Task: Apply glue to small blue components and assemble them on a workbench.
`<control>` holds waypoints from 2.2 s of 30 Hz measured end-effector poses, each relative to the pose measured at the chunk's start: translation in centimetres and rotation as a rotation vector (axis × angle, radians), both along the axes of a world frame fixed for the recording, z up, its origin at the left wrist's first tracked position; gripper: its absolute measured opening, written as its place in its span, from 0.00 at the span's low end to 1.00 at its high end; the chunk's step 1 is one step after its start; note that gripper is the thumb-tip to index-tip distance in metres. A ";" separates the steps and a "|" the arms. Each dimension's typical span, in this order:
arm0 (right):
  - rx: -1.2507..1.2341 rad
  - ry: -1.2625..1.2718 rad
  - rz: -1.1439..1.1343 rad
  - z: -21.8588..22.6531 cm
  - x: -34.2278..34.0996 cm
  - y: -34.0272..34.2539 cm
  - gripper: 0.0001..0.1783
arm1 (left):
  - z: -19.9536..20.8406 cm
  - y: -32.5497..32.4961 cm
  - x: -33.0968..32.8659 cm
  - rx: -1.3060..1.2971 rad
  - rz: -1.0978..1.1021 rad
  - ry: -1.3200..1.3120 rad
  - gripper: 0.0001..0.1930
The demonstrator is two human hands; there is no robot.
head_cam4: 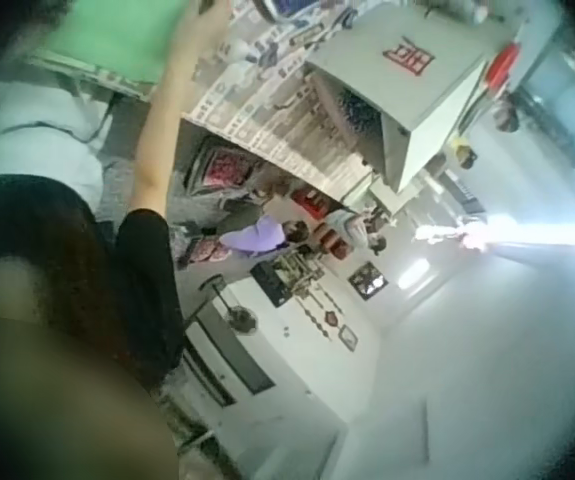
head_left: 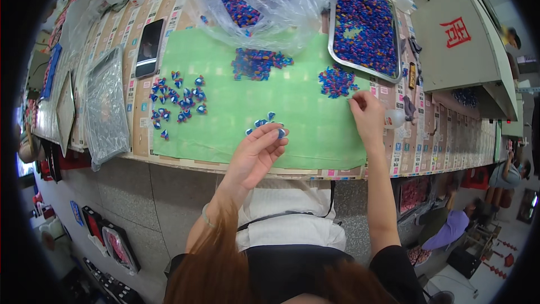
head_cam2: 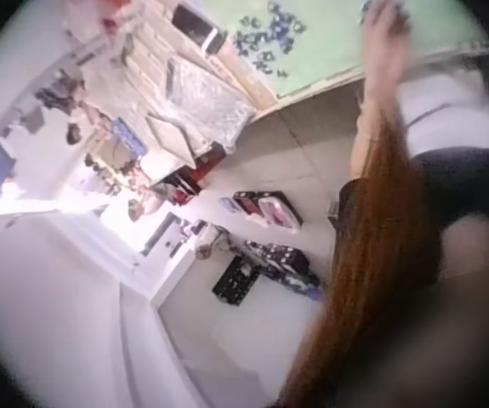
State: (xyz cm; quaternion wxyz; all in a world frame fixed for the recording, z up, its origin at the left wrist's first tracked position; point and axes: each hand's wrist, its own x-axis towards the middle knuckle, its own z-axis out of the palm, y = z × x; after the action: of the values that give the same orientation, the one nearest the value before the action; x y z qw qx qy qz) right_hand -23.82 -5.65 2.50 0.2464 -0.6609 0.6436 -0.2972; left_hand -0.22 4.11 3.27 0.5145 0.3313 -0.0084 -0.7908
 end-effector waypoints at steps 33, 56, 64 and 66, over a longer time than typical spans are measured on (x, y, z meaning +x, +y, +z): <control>0.515 -1.136 -0.001 2.5 7.5 8.5 0.02 | 2.0 0.6 -2.8 -0.669 0.052 -1.227 0.11; 0.488 -1.292 0.033 5.4 7.9 9.7 0.07 | 2.9 0.7 -1.5 -0.418 -0.047 -0.464 0.09; 0.145 -0.849 0.195 4.7 7.5 10.3 0.06 | 2.3 0.9 -1.9 -0.300 -0.020 -0.221 0.07; 0.135 -0.857 0.190 4.7 7.6 10.4 0.06 | 2.2 1.0 -2.0 -0.304 -0.039 -0.178 0.06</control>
State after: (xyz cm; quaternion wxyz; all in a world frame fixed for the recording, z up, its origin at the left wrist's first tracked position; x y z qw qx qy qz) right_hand -16.23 4.78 7.20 0.5597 -0.5166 0.4379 -0.4776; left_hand -2.24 5.12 5.49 0.5405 0.3180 -0.1798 -0.7579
